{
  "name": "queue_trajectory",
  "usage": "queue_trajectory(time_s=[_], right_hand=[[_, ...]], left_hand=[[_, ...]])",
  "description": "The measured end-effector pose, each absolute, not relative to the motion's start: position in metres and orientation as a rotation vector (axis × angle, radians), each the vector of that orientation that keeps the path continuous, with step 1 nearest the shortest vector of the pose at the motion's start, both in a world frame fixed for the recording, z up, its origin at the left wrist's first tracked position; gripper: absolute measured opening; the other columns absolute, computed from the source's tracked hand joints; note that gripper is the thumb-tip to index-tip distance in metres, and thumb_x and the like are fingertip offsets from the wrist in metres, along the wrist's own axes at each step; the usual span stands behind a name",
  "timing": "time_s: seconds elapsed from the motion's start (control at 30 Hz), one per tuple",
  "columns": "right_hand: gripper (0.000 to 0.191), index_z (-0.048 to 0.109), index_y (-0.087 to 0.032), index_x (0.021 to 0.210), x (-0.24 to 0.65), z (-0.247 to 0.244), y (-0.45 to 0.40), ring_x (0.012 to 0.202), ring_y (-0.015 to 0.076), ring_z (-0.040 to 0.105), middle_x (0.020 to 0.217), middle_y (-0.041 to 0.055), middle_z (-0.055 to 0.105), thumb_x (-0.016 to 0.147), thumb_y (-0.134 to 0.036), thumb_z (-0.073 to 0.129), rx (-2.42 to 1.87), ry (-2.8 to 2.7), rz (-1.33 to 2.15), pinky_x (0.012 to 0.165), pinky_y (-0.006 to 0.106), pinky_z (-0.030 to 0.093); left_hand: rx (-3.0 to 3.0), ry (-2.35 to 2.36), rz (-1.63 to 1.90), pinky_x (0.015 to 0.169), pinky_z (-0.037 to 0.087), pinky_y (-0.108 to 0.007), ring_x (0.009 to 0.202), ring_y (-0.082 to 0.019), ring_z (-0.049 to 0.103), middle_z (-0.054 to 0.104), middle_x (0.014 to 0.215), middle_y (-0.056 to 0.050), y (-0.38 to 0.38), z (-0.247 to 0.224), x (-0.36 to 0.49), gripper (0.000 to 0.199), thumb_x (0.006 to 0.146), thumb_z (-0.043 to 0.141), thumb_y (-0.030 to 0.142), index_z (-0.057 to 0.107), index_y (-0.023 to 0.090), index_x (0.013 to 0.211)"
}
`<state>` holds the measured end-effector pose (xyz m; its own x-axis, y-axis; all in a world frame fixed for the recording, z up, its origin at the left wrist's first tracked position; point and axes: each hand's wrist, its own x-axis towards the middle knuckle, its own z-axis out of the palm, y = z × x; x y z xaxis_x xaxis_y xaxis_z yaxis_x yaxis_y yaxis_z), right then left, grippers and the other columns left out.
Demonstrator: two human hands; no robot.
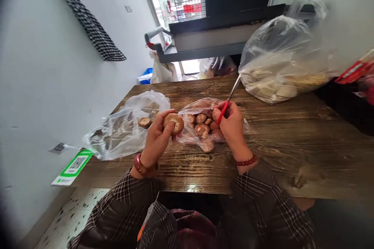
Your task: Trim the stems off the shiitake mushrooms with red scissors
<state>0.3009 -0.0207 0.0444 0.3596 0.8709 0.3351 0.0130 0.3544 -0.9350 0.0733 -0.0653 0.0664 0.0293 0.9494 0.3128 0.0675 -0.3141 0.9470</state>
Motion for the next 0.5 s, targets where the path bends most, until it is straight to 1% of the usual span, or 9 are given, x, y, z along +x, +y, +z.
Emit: queue_trajectory(time_s=[0.07, 0.17, 0.2, 0.27, 0.33, 0.37, 0.43, 0.5], right_hand=[[0.022, 0.062, -0.024, 0.087, 0.301, 0.043, -0.022, 0.075, 0.0168, 0.063, 0.084, -0.0002, 0.069, 0.073, -0.035, 0.076, -1.047, -1.043, 0.708, 0.071, 0.032, 0.054], [0.024, 0.063, -0.024, 0.087, 0.300, 0.041, -0.023, 0.071, 0.0158, 0.063, 0.082, -0.0006, 0.068, 0.073, -0.035, 0.078, -1.026, -1.015, 0.721, 0.067, 0.032, 0.054], [0.024, 0.063, -0.024, 0.086, 0.300, 0.041, -0.023, 0.070, 0.0159, 0.063, 0.082, -0.0005, 0.068, 0.072, -0.035, 0.078, -1.022, -1.007, 0.730, 0.066, 0.032, 0.054], [0.023, 0.063, -0.024, 0.085, 0.299, 0.041, -0.024, 0.069, 0.0169, 0.062, 0.081, 0.0004, 0.068, 0.071, -0.033, 0.079, -1.010, -0.991, 0.745, 0.065, 0.033, 0.054], [0.021, 0.063, -0.024, 0.083, 0.299, 0.043, -0.025, 0.069, 0.0181, 0.062, 0.080, 0.0017, 0.067, 0.071, -0.032, 0.079, -0.991, -0.971, 0.755, 0.065, 0.035, 0.053], [0.021, 0.063, -0.025, 0.083, 0.299, 0.043, -0.026, 0.069, 0.0187, 0.061, 0.080, 0.0022, 0.067, 0.072, -0.032, 0.079, -0.980, -0.961, 0.762, 0.065, 0.035, 0.053], [0.020, 0.062, -0.026, 0.083, 0.299, 0.044, -0.026, 0.068, 0.0192, 0.060, 0.078, 0.0028, 0.066, 0.073, -0.032, 0.079, -0.965, -0.955, 0.775, 0.064, 0.036, 0.052], [0.021, 0.062, -0.026, 0.083, 0.299, 0.045, -0.025, 0.066, 0.0185, 0.058, 0.077, 0.0027, 0.065, 0.073, -0.032, 0.079, -0.957, -0.964, 0.781, 0.063, 0.036, 0.051]], left_hand=[[1.650, 1.231, 1.435, 0.052, 0.051, -0.022, 0.063, -0.011, 0.061, 0.068, 0.100, -0.003, -0.072, 0.079, 0.054, 0.036, 0.099, 0.062, 0.044, 0.065, 0.023, 0.129], [1.782, 1.501, 1.539, 0.060, 0.053, -0.024, 0.068, -0.012, 0.060, 0.068, 0.099, -0.004, -0.069, 0.095, 0.013, 0.034, 0.103, 0.054, 0.041, 0.065, 0.023, 0.129], [1.812, 1.611, 1.563, 0.065, 0.055, -0.025, 0.075, -0.014, 0.062, 0.069, 0.102, -0.005, -0.065, 0.099, -0.002, 0.034, 0.103, 0.052, 0.039, 0.065, 0.023, 0.130], [1.923, 1.787, 1.473, 0.084, 0.058, -0.032, 0.098, -0.020, 0.066, 0.069, 0.118, -0.011, -0.056, 0.103, -0.030, 0.036, 0.100, 0.054, 0.033, 0.064, 0.019, 0.132], [1.967, 1.912, 1.300, 0.098, 0.056, -0.041, 0.107, -0.024, 0.066, 0.068, 0.128, -0.016, -0.050, 0.104, -0.053, 0.043, 0.094, 0.058, 0.027, 0.062, 0.015, 0.135], [1.972, 1.957, 1.232, 0.101, 0.055, -0.044, 0.108, -0.024, 0.067, 0.066, 0.132, -0.018, -0.049, 0.103, -0.060, 0.047, 0.092, 0.059, 0.025, 0.062, 0.013, 0.137], [1.969, 2.000, 1.179, 0.102, 0.055, -0.048, 0.105, -0.025, 0.069, 0.064, 0.137, -0.022, -0.052, 0.102, -0.067, 0.050, 0.090, 0.059, 0.025, 0.060, 0.011, 0.138], [1.980, 1.960, 1.205, 0.098, 0.057, -0.048, 0.101, -0.025, 0.071, 0.066, 0.134, -0.021, -0.059, 0.102, -0.061, 0.049, 0.092, 0.058, 0.029, 0.062, 0.011, 0.137]])
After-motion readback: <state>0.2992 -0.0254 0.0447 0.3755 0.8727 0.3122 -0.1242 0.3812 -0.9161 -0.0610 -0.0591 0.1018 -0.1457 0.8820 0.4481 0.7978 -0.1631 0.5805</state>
